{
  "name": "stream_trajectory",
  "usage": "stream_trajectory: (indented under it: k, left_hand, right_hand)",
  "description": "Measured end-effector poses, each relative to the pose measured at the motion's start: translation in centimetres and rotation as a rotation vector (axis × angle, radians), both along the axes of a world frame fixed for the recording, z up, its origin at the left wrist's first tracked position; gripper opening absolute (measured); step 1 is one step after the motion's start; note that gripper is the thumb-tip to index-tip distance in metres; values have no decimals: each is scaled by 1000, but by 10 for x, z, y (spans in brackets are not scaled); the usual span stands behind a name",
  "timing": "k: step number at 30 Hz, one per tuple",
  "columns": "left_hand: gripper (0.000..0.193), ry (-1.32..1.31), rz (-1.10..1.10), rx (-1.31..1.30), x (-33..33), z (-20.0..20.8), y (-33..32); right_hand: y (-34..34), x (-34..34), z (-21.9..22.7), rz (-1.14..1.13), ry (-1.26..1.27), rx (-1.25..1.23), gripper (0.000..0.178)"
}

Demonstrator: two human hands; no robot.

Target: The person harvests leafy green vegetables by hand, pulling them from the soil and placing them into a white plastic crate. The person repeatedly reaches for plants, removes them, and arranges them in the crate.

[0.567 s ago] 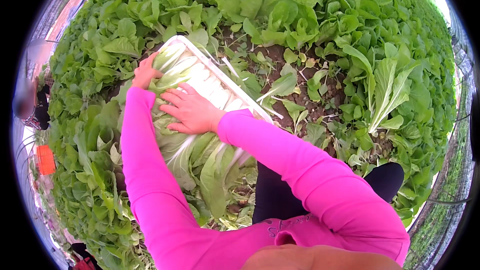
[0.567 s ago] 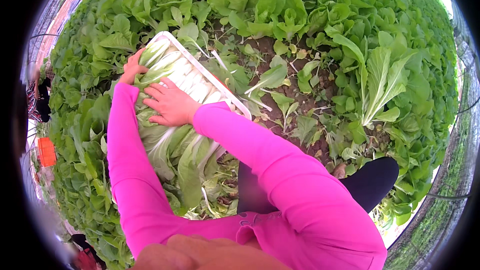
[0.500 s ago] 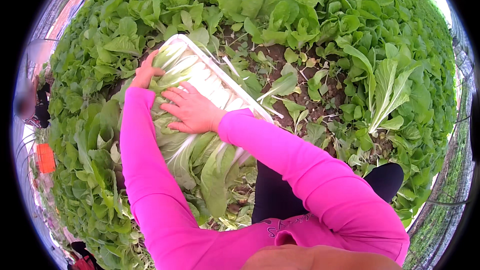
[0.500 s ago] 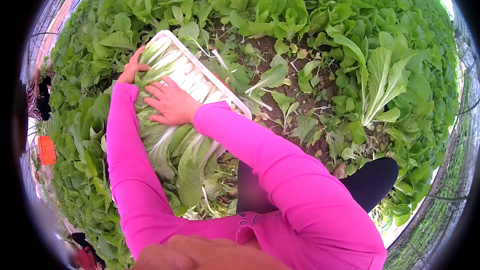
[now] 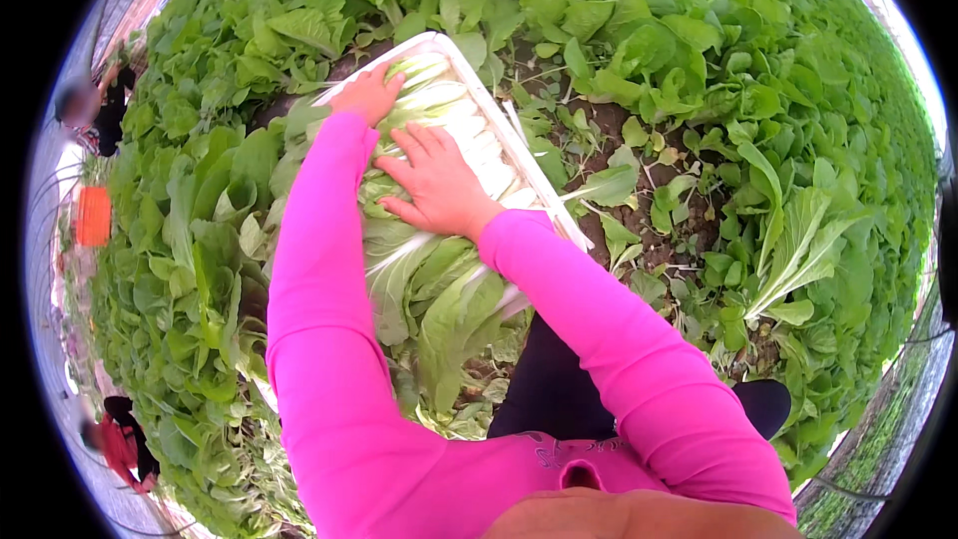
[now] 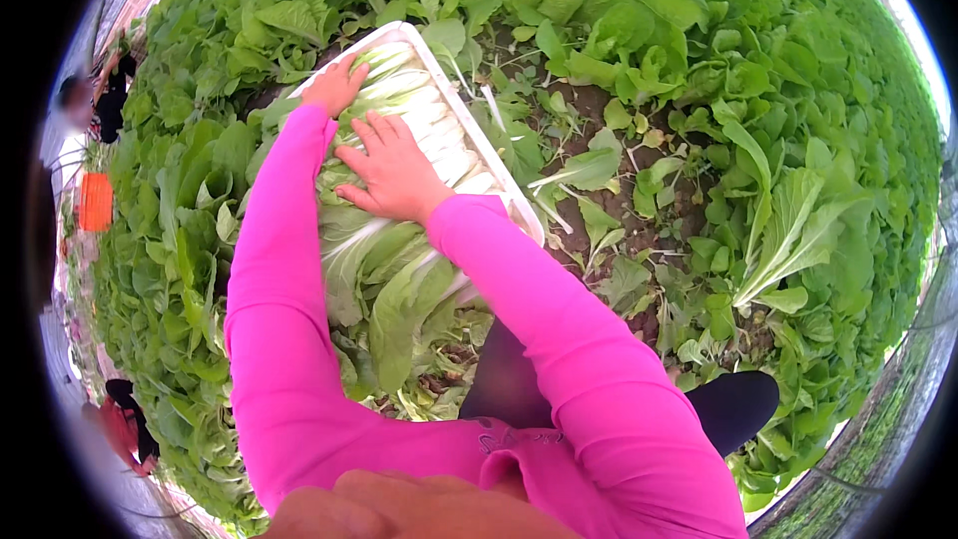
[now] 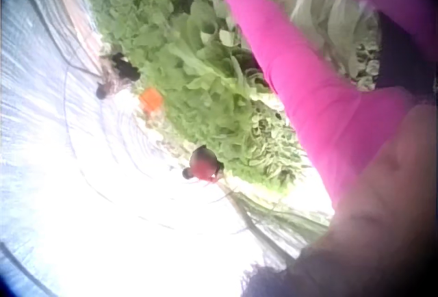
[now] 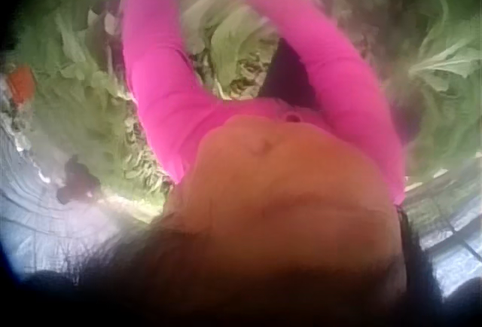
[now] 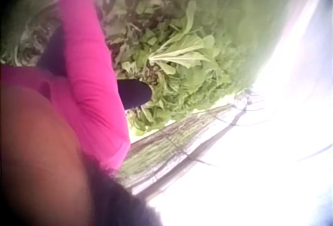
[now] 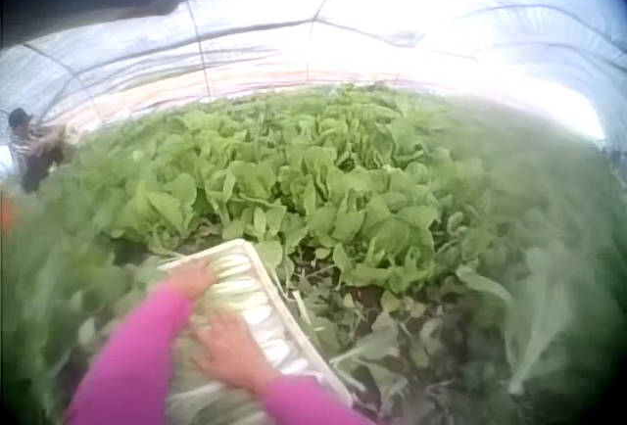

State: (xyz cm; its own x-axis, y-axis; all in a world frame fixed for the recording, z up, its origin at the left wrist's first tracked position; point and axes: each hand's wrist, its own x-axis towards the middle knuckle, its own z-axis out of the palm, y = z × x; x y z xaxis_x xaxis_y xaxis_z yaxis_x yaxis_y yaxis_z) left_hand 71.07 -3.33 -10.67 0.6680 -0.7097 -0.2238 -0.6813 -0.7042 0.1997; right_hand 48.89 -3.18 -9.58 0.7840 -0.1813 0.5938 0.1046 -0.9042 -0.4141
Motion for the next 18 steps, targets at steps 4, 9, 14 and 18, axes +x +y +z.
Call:
stream_trajectory:
  k: [4,9,14,18]
  left_hand:
    - [70,38,-32,-383,27,5,22]
    - [71,153,-167,-314,50,53,28]
    - [75,80,-135,150,11,34,34]
    - [74,242,-147,-22,24,-10,42]
  right_hand:
    - [6,4,4,17,-51,30,48]
    - [4,3,1,4,-50,48,48]
    - [-3,-2,-2,-12,-41,40,48]
    - [-3,0,-4,-19,-36,31,49]
